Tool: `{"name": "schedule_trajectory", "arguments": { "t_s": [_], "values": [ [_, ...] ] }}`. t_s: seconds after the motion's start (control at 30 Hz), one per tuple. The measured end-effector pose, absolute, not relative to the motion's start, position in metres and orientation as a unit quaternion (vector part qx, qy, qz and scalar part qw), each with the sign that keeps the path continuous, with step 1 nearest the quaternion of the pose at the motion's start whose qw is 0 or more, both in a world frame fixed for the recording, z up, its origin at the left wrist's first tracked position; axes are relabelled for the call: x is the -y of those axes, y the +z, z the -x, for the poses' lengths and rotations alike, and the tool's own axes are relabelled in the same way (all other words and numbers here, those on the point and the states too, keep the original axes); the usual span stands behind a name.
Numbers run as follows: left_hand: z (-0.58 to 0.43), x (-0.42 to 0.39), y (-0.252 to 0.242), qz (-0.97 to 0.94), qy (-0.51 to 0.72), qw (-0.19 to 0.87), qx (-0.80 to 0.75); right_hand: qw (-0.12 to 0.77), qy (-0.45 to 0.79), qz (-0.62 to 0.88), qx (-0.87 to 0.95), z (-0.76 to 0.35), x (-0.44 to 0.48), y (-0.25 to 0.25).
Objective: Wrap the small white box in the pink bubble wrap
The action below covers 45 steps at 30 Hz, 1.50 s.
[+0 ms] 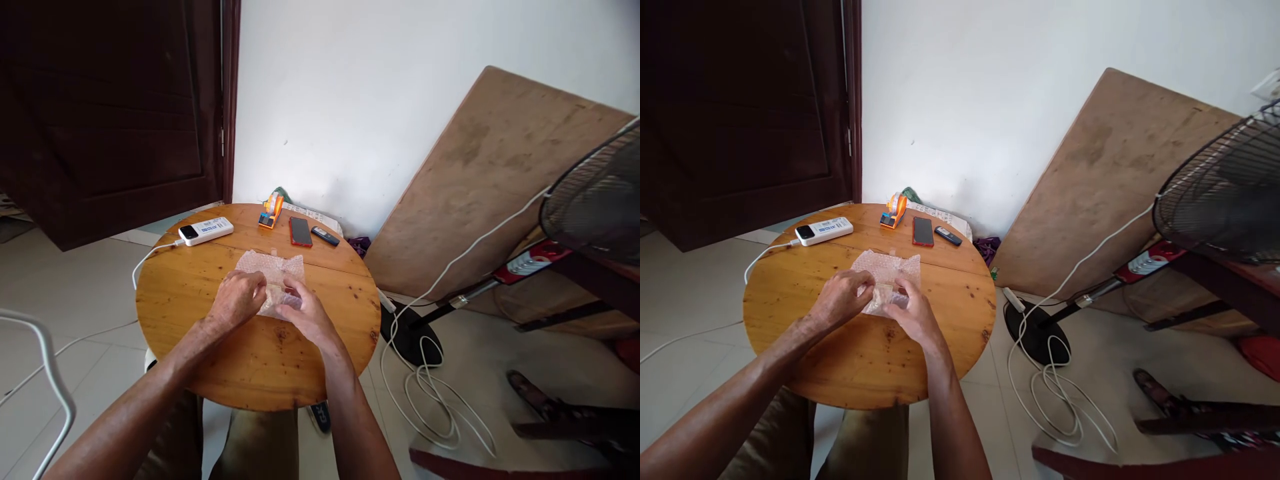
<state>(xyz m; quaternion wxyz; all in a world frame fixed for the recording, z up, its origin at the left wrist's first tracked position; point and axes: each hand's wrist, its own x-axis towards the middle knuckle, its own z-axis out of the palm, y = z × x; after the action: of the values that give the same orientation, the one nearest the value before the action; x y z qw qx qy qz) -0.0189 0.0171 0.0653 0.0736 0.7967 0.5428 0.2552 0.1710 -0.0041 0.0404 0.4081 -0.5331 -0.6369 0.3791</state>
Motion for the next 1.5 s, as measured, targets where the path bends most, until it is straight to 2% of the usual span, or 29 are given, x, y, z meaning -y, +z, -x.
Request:
{"name": "schedule_trajectory", "arguments": {
  "t_s": [0.13, 0.3, 0.5, 0.67, 0.87, 1.07, 1.2, 1.33, 1.43, 1.5],
  "values": [
    [0.025, -0.026, 0.054, -0.780, 0.289, 0.143, -0.536, 0.391, 0.325, 0.565, 0.650, -0.169, -0.004, 0.041],
    [0.027, -0.032, 0.044, -0.763, 0.331, 0.210, -0.513, 0.391, 0.361, 0.544, 0.649, -0.175, -0.009, 0.047],
    [0.020, -0.035, 0.043, -0.719, 0.350, 0.349, -0.489, 0.388, 0.392, 0.528, 0.646, -0.173, -0.012, 0.047],
    [0.024, -0.028, 0.044, -0.697, 0.331, 0.406, -0.490, 0.396, 0.364, 0.525, 0.659, -0.170, -0.003, 0.045],
    [0.025, -0.022, 0.042, -0.677, 0.330, 0.451, -0.479, 0.411, 0.401, 0.525, 0.629, -0.168, 0.005, 0.037],
    [0.025, -0.023, 0.037, -0.649, 0.371, 0.481, -0.458, 0.415, 0.393, 0.543, 0.615, -0.167, 0.003, 0.031],
    [0.024, -0.024, 0.037, -0.637, 0.362, 0.495, -0.467, 0.426, 0.323, 0.564, 0.630, -0.169, 0.003, 0.030],
    [0.023, -0.023, 0.042, -0.633, 0.359, 0.492, -0.478, 0.460, 0.116, 0.561, 0.678, -0.167, 0.019, 0.053],
    [0.023, -0.023, 0.045, -0.649, 0.354, 0.476, -0.476, 0.415, -0.030, 0.520, 0.746, -0.156, 0.039, 0.079],
    [0.024, -0.023, 0.044, -0.658, 0.361, 0.463, -0.471, 0.348, -0.018, 0.469, 0.812, -0.146, 0.048, 0.087]
  ]
}}
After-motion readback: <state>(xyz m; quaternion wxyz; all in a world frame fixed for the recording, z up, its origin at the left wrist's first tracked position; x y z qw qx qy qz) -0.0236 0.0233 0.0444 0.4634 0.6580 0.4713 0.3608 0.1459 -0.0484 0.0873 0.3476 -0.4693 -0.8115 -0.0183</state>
